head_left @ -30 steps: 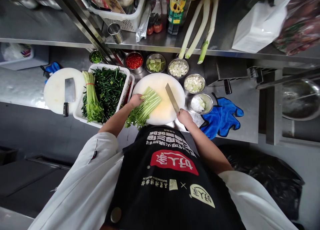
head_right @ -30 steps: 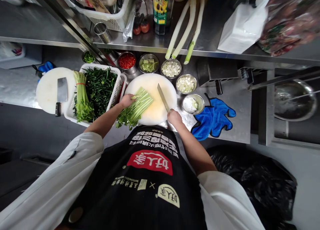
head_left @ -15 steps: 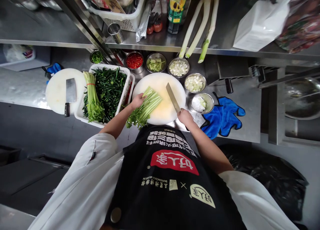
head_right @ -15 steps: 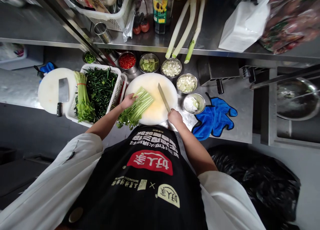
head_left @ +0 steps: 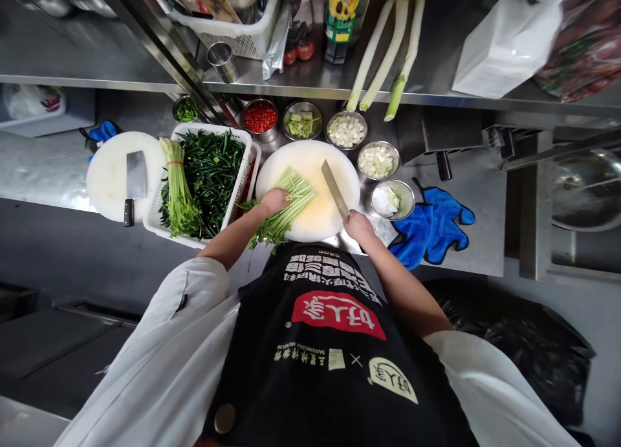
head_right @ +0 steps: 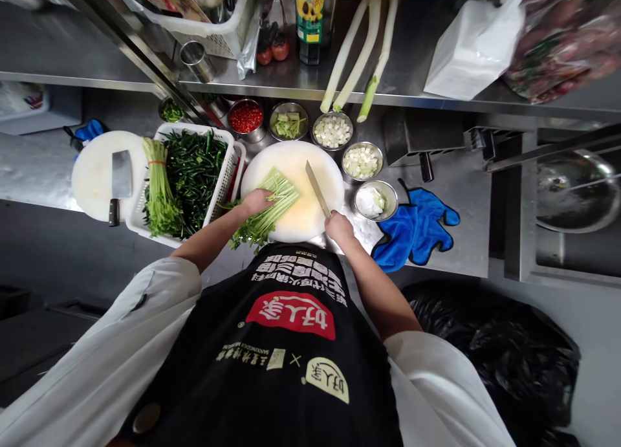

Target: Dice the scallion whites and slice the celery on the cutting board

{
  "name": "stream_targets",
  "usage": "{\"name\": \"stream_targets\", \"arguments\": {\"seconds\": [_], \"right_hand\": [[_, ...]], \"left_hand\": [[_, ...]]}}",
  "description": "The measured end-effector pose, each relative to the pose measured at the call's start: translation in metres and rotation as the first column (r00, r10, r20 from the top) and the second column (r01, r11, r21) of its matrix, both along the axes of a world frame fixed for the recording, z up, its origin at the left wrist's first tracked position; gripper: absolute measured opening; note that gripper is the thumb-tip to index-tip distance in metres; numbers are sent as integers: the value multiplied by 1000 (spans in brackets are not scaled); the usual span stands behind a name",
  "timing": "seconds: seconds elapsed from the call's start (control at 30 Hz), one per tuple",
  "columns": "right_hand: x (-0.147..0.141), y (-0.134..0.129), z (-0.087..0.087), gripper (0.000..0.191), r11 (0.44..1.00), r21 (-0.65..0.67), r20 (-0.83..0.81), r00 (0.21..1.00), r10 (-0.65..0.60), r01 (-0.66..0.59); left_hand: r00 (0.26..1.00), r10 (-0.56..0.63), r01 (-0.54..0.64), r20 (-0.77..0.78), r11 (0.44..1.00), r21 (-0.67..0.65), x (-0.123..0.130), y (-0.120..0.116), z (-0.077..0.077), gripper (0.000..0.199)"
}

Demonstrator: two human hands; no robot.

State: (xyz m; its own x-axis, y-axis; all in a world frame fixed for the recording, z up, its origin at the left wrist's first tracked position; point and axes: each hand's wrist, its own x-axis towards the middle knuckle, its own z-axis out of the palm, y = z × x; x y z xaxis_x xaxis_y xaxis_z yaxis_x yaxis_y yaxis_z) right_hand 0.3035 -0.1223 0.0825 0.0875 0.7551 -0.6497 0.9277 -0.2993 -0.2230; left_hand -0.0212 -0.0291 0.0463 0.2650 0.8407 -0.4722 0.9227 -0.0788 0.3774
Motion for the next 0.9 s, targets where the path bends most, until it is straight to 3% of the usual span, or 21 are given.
{"name": "stream_targets", "arguments": {"seconds": [0.1,0.2,0.5,0.67,0.77,0.9], "right_hand": [[0,0,1,30,1000,-4,1,1000,-2,2],[0,0,2,30,1000,-5,0,1000,-11,11],[0,0,1,31,1000,-3,8,1000,-2,2],[-1,1,4,32,1000,-18,11,1000,-5,5],[-1,1,6,32,1000,-25,11,1000,-5,6],[-1,0,6,32,1000,-17,12,1000,-2,2]], "left_hand": [[992,-93,96,-87,995,32,6,-4,5,39],[992,-105,108,-77,993,47,11,-8,9,37],[999,-27,27,-39,999,19,27,-4,11,25],[979,109,-112,174,994,7,13,9,31,15],[881,249,-187,403,964,-187,-7,20,52,10],[608,534,-259,588,833,-489,-21,31,71,23]]}}
